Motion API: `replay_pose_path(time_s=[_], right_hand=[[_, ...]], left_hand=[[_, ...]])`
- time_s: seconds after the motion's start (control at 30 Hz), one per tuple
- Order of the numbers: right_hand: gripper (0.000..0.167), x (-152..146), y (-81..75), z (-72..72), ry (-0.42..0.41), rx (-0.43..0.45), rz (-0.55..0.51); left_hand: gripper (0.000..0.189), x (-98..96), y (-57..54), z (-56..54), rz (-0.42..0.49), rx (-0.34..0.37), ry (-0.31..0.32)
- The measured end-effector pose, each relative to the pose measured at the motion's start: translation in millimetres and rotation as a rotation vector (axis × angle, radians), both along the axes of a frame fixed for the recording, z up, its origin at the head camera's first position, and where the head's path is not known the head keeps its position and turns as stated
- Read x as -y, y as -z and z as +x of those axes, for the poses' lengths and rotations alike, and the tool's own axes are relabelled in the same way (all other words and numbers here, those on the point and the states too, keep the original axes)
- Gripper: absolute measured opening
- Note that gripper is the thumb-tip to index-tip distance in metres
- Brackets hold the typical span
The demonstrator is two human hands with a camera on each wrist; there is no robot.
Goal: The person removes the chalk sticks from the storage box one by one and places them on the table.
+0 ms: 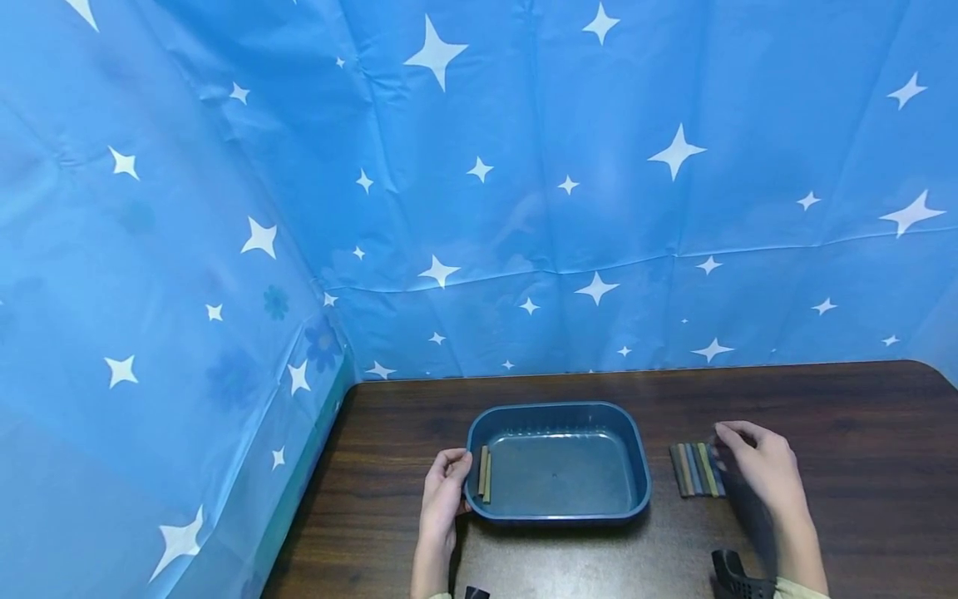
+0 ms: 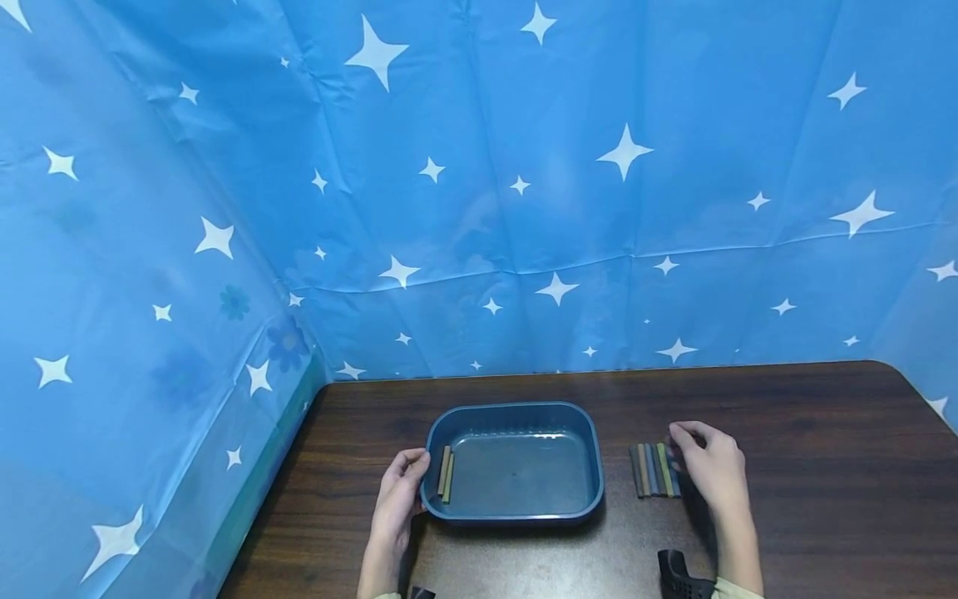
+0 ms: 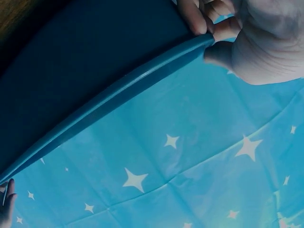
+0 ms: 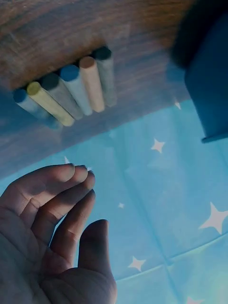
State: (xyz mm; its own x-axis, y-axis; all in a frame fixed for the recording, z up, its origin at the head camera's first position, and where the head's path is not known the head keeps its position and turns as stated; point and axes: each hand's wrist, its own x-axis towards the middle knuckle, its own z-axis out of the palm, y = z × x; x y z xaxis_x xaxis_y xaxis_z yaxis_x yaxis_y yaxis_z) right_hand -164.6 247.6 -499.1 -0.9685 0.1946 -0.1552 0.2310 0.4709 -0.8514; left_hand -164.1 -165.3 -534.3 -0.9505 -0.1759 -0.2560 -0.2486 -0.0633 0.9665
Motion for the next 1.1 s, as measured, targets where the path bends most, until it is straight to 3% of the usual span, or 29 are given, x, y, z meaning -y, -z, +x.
replay_pose_path(time_s=[0.17,0.37,0.6,0.83,1.1], right_hand=[[0.053,8.2,-10.0,2.5,-0.01,-0.026,-0.064],[0.05,24.7,-22.0,4.5,-0.069,-0.086,-0.102],[0.044,58.9,-35.4,3.5,-0.14,-0.123,-0.265],[0.041,88.3,-47.7,-1.3,-0.204,-0.124,-0.31],[0.034,118.4,-42.4,-13.6,-0.35,-0.115,-0.311]], left_hand=[[0.033,2.4,-3.7,0.4,-0.001,0.002,0.007],[0.034,6.2,-6.9,-0.1,0.027,0.016,0.069],[0.033,9.8,-5.5,-1.1,0.033,0.028,0.076],[0.032,11.7,-2.8,0.5,0.094,0.051,0.105],[0.026,15.9,-3.9,0.1,0.152,0.05,0.132]])
